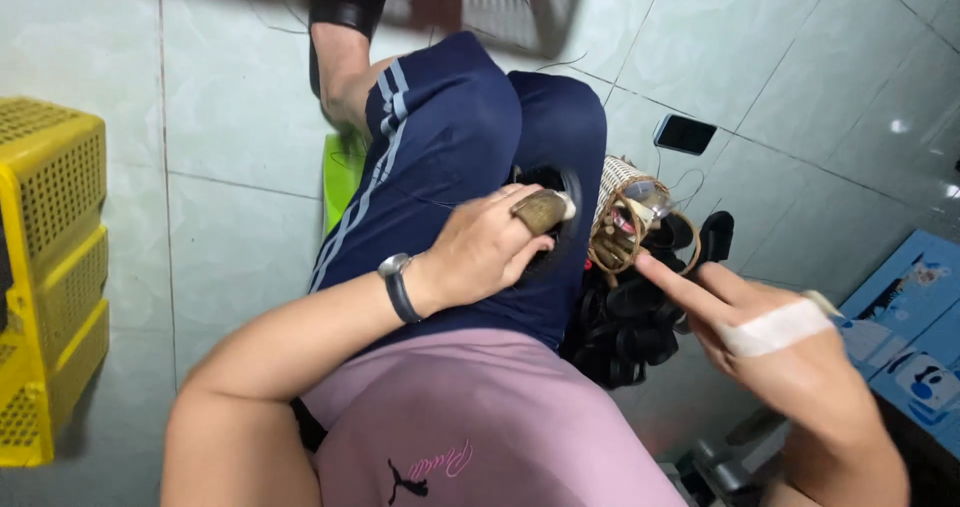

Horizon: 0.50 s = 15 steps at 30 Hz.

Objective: Hand-sewing the sole of a shoe using a needle and thread while seated on the floor.

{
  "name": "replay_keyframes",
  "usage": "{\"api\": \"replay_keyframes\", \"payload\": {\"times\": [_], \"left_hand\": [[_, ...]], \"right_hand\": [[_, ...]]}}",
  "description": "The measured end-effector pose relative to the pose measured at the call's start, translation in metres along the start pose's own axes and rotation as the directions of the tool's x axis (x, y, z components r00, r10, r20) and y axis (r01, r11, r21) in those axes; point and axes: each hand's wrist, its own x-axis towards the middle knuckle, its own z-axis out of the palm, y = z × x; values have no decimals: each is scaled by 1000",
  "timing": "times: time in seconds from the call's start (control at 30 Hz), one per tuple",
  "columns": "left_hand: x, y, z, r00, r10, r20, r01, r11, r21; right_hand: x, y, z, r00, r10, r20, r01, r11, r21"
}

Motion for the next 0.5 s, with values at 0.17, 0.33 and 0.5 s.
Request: {"api": "replay_keyframes", "payload": {"times": [0.17, 0.33, 0.5], "left_hand": [[-2, -3, -18, 998, 39, -46, -31, 986, 165], [-16, 10, -45, 945, -233, 230, 238, 971, 5], [-6, 31, -55, 907, -344, 243, 419, 679, -603]], "right_hand": [[64, -34, 22, 802, -146, -580, 499, 699, 513], [82, -46, 26, 837, -155, -525, 547, 235, 803], [85, -62, 15, 841, -95, -533, 471, 614, 634]]}}
